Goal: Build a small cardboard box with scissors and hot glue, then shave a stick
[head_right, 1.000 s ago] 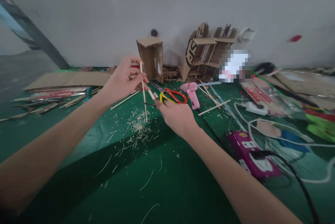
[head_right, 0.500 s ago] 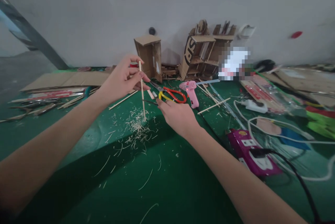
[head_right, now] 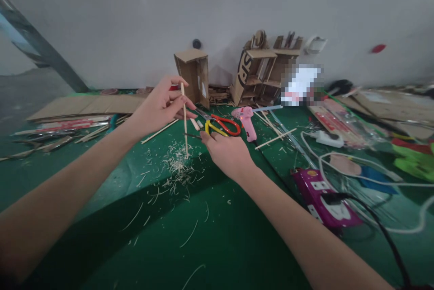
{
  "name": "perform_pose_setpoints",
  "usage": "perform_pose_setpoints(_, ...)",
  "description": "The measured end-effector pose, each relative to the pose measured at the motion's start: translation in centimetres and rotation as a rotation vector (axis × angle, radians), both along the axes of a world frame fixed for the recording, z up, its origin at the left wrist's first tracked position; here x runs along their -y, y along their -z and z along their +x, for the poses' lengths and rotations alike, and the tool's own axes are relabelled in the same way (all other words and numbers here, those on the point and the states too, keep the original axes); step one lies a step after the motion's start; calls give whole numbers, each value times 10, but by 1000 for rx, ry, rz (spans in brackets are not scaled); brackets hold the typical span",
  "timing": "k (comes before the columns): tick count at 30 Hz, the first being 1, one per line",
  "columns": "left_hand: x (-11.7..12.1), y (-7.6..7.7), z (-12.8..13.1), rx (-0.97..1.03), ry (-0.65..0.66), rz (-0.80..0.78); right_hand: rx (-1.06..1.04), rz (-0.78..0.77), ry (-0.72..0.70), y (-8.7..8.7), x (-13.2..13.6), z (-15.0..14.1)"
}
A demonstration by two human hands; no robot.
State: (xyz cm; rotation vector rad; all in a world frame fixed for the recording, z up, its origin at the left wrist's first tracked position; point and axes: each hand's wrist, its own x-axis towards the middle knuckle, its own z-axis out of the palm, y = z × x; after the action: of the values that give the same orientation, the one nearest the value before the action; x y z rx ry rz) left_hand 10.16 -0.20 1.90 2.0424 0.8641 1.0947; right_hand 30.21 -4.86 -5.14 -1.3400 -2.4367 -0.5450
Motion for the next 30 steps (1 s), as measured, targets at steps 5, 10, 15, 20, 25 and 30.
perform_pose_setpoints(5, -1, 1, -2, 10, 20, -23, 122, -157, -87, 5, 7, 1)
perform_pose_setpoints(10, -2, 1, -1, 22, 39, -35, -9, -13, 50, -4, 0, -2)
perform_pose_setpoints(15, -1, 1, -1, 1, 6, -19, 138, -133, -84, 4, 7, -3)
perform_pose_setpoints(20, 1, -2, 0, 6, 28, -24, 50, -15, -1, -1, 5, -4)
perform_pose_setpoints(25, 2, -3, 0, 8, 7, -27, 58, -28, 18, 2, 7, -9)
perform_pose_setpoints(30, 2, -2, 0, 7, 2, -17, 71, 35, 14, 2, 10, -8)
